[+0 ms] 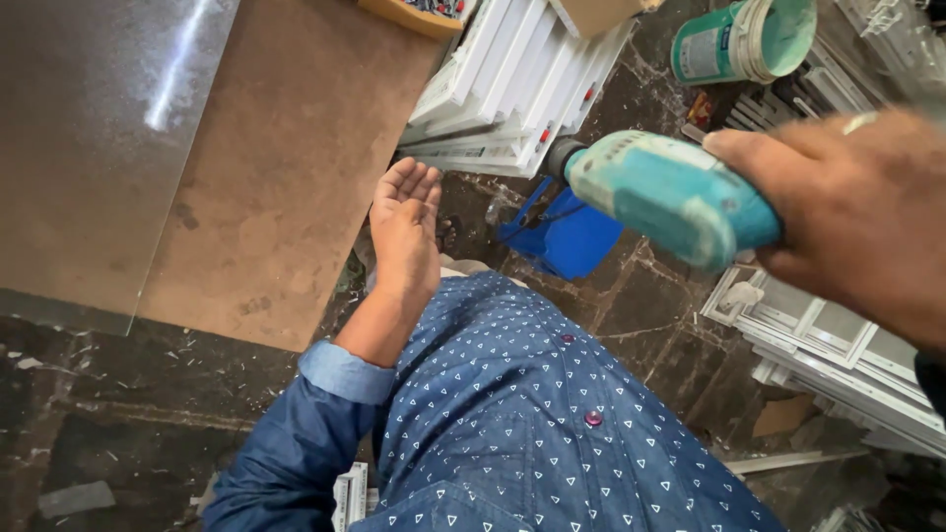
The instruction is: The person uses a corded power drill to drive screws into white plastic window-frame profiles stacked on a workbench, holding each profile steady with the other hand and taking screws from a cardboard box of fasteners. A second person occasionally holds a long profile against the bench while the person drills.
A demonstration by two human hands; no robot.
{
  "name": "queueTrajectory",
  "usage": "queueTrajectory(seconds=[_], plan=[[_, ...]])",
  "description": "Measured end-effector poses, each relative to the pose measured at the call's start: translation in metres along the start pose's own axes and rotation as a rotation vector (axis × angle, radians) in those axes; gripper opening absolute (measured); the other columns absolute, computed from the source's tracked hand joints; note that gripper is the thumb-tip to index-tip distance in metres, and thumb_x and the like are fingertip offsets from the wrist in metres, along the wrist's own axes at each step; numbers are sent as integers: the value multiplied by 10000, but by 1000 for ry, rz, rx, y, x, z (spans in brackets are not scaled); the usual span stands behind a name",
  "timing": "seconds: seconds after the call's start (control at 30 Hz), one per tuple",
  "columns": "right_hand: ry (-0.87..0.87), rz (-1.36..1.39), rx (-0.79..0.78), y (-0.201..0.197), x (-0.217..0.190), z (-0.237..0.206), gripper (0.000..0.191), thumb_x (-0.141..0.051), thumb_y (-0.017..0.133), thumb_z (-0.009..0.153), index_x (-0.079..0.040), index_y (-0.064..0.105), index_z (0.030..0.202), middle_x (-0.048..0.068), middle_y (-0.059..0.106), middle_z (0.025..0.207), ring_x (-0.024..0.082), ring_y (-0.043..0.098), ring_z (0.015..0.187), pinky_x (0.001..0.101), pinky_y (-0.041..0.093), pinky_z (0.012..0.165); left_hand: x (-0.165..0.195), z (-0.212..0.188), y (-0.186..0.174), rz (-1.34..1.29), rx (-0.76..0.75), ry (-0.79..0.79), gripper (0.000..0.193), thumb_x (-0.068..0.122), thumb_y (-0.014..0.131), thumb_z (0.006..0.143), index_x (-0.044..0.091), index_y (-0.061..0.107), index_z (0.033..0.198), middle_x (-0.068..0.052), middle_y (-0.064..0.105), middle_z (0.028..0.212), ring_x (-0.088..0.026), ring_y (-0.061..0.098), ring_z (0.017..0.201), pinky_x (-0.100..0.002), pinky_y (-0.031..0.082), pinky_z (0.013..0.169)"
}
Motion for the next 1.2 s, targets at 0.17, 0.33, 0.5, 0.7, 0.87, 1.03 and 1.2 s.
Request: queueTrajectory(seconds=[0.17, 0.33, 0.5, 0.7, 0.87, 1.03, 1.2], plan=[[-282, -437, 342, -20, -28, -15, 322, -270, 738, 832, -240, 704, 1151, -49, 762, 1008, 134, 742, 1123, 347, 477, 1048, -25, -16, -7, -74, -5, -25, 343, 45, 442, 1018, -10, 502, 1351, -140, 588, 1385, -185, 655, 1219, -286, 559, 1028], [-280, -381, 215, 24, 5, -49, 432, -302, 762, 705, -251, 698, 1130, -48, 756, 975, 138, 735, 1051, 370, 499, 984, -73, -31, -31, 160, 110, -1, 329, 140, 543, 1122, -45, 526, 1394, -155, 572, 1183, -208, 550, 992, -284, 465, 758], [-163, 490, 431, 74, 71, -107, 664, -240, 796, 638, -124, 640, 1272, 69, 738, 1068, 194, 725, 1035, 385, 547, 927, -99, -42, -46, 118, 79, 111, 459, 2, 529, 922, -17, 533, 1381, -82, 649, 1275, -137, 677, 1123, -224, 584, 872], [88, 1220, 569, 197, 115, -183, 556, -86, 824, 779, -14, 627, 1295, 100, 719, 1130, 139, 694, 1030, 300, 554, 932, -135, -75, -26, 109, 106, 48, 284, 110, 661, 985, -12, 603, 1235, -103, 714, 1032, -144, 683, 843, -230, 539, 668], [195, 1326, 640, 286, 106, -214, 536, -37, 872, 748, 26, 683, 1245, 69, 731, 1103, 108, 673, 1018, 274, 545, 952, -155, -101, 31, 237, -86, 160, 181, 115, 759, 1016, -52, 729, 1082, -70, 676, 890, -118, 610, 744, -237, 492, 625], [217, 1572, 623, 348, 89, -228, 517, 2, 857, 725, 25, 688, 1214, 54, 723, 1119, 111, 668, 1004, 275, 547, 913, -172, -116, 79, 240, -217, 113, 245, 122, 721, 935, 47, 728, 1168, -14, 725, 939, -67, 649, 806, -203, 503, 711], [280, 1720, 559, 371, 87, -238, 509, 52, 831, 704, 29, 692, 1194, 58, 725, 1093, 118, 676, 974, 279, 566, 857, -185, -112, 100, 188, -287, 68, 183, 112, 724, 975, 12, 715, 1128, -45, 728, 923, -107, 673, 812, -238, 539, 742]])
Point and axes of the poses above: each hand's wrist, its own z-axis towards the middle knuckle, its own y-axis out of the palm, x = y × z, the point moved 8 cm from there along z, towards the middle knuckle
